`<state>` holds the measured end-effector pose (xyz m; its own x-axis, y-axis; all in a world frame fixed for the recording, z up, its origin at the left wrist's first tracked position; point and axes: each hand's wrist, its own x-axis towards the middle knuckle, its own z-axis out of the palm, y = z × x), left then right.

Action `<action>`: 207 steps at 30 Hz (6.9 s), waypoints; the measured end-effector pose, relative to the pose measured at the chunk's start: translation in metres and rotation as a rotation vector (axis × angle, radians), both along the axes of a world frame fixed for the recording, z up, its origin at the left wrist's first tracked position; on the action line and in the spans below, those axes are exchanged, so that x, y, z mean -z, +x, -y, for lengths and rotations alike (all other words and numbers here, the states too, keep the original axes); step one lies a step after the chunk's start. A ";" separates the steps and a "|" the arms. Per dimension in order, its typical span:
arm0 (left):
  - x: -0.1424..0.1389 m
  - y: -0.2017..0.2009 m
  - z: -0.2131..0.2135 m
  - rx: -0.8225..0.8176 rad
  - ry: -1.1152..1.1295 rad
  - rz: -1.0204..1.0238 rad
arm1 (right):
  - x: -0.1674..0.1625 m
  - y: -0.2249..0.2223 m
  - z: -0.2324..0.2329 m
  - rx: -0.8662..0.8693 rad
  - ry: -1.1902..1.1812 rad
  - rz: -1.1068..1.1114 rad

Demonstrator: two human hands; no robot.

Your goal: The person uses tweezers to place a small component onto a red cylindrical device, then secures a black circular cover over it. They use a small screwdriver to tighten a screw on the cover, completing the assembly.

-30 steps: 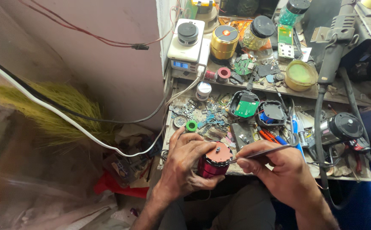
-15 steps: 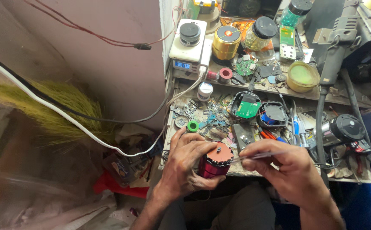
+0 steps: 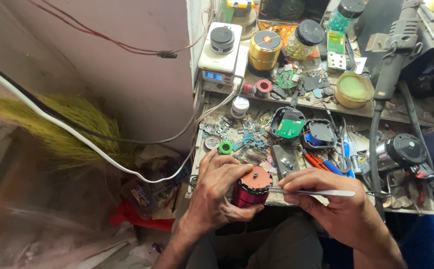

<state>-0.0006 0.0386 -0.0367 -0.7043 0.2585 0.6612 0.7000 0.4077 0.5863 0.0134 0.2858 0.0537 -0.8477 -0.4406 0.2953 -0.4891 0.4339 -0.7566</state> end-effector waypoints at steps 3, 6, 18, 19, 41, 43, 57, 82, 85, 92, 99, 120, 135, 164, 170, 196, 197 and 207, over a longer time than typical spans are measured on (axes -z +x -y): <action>0.000 0.000 0.001 0.005 0.002 0.003 | -0.003 0.000 0.001 -0.012 0.002 0.009; 0.000 0.000 0.001 0.003 0.004 0.004 | -0.005 -0.001 0.002 -0.035 0.008 -0.012; 0.000 0.000 0.001 0.008 0.003 0.005 | -0.014 -0.005 0.010 -0.085 0.095 -0.036; 0.000 0.000 0.001 0.008 0.002 0.003 | -0.016 -0.006 0.011 -0.099 0.111 -0.036; -0.002 -0.001 0.001 0.012 0.002 0.012 | -0.034 -0.019 0.013 -0.240 0.187 -0.028; -0.005 0.000 0.001 0.010 0.003 0.012 | -0.037 -0.021 0.012 -0.218 0.220 -0.005; -0.004 0.000 0.000 0.002 0.010 0.003 | -0.032 -0.015 0.006 -0.255 0.207 -0.073; -0.002 0.001 0.001 0.005 0.003 0.021 | -0.037 0.003 0.010 -0.280 0.318 -0.319; -0.003 0.001 0.001 0.006 0.006 0.009 | -0.037 0.003 0.007 -0.260 0.281 -0.285; -0.003 0.001 0.002 0.011 0.007 0.016 | -0.038 0.003 -0.005 -0.203 0.308 -0.279; -0.003 0.001 0.001 0.012 0.007 0.007 | -0.037 0.009 -0.017 -0.097 0.295 -0.230; 0.006 0.013 -0.013 -0.154 -0.094 -0.186 | -0.029 0.023 -0.023 -0.071 0.254 -0.277; 0.012 0.016 -0.010 -0.068 -0.139 -0.241 | -0.020 0.034 -0.026 -0.104 0.220 -0.320; -0.002 0.014 -0.005 0.022 -0.121 -0.238 | -0.023 0.036 -0.013 -0.157 0.264 -0.365; -0.009 0.014 -0.001 0.072 0.034 -0.098 | -0.023 0.035 -0.014 -0.122 0.254 -0.380; -0.040 0.009 0.001 0.155 0.048 0.171 | -0.019 0.031 -0.018 -0.124 0.253 -0.356; -0.040 0.009 0.000 0.154 0.062 0.209 | -0.019 0.030 -0.017 -0.123 0.253 -0.355; -0.034 0.005 -0.002 0.125 0.057 0.278 | -0.021 0.031 -0.017 -0.128 0.250 -0.352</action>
<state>0.0049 0.0406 -0.0022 -0.8253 0.3219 0.4640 0.5524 0.2895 0.7817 0.0448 0.3025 0.0746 -0.6487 -0.6298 0.4273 -0.7597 0.5018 -0.4137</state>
